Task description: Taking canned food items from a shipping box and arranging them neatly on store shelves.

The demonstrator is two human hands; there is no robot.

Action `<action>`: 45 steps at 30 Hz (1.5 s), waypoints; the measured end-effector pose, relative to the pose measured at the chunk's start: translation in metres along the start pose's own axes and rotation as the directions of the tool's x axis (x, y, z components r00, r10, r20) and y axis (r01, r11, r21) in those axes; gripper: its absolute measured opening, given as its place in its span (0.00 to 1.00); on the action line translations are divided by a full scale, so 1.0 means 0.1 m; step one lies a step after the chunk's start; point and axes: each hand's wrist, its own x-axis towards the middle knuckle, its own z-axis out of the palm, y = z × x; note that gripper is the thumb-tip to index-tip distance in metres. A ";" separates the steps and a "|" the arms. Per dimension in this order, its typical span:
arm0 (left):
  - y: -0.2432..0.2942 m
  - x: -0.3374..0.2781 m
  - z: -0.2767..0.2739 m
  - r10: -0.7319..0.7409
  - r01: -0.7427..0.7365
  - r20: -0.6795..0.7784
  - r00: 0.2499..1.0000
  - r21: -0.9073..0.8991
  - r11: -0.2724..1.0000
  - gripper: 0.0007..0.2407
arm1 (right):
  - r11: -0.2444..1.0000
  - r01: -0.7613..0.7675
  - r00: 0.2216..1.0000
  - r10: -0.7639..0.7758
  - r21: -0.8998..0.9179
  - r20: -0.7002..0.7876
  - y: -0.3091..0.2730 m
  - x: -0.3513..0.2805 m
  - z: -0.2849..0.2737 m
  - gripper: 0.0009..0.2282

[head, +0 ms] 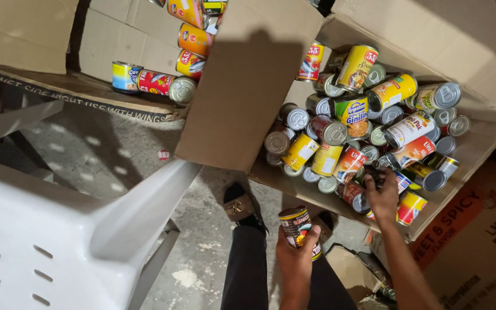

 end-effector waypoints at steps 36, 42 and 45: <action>-0.44 0.10 0.09 -0.044 0.017 0.089 0.995 0.284 0.959 0.19 | 0.734 0.113 0.938 -0.302 0.670 0.173 -1.12 0.37 0.83 0.47; -0.50 0.08 0.13 -0.028 -0.012 0.144 0.989 0.274 0.962 0.19 | 0.724 -0.047 0.886 -0.288 0.688 0.364 -1.10 0.33 0.33 0.47; -0.40 0.04 0.21 -0.023 -0.026 0.155 0.988 0.302 0.953 0.19 | 0.776 -0.121 0.943 -0.106 0.620 0.317 -0.96 0.41 0.27 0.41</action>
